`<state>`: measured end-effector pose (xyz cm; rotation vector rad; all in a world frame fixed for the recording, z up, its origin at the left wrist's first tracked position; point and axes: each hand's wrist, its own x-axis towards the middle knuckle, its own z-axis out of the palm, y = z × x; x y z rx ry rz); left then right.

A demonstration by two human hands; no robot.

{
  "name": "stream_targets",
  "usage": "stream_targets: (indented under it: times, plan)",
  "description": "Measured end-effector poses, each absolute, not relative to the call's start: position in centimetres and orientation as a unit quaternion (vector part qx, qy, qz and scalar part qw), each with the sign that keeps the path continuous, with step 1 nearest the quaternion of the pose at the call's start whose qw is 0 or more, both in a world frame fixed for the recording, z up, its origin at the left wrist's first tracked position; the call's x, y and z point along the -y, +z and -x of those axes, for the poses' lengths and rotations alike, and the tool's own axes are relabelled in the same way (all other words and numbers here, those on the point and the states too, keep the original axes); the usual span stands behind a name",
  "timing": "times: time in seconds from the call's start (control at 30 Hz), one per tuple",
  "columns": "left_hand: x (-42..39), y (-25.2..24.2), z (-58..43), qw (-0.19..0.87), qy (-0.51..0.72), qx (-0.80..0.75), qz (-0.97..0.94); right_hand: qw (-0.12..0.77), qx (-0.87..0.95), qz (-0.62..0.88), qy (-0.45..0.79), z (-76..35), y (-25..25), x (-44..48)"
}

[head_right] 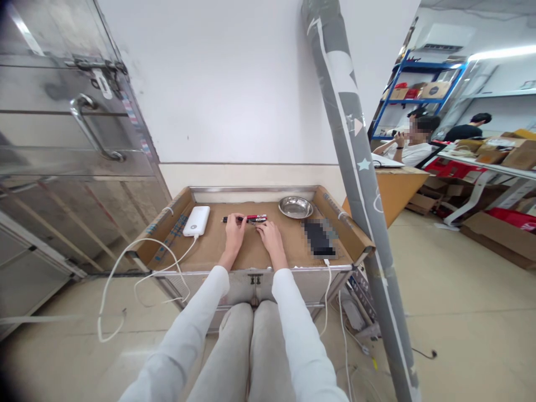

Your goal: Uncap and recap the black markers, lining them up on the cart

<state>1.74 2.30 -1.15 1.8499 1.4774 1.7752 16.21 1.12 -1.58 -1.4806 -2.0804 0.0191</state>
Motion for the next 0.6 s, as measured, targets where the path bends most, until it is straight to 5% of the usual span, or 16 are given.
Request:
stream_targets:
  times: [0.6]
  plan:
    - [-2.78, -1.81, -1.64, 0.114, 0.573, -0.494, -0.644, 0.321, 0.776, 0.542, 0.019, -16.44, -2.45, -1.84]
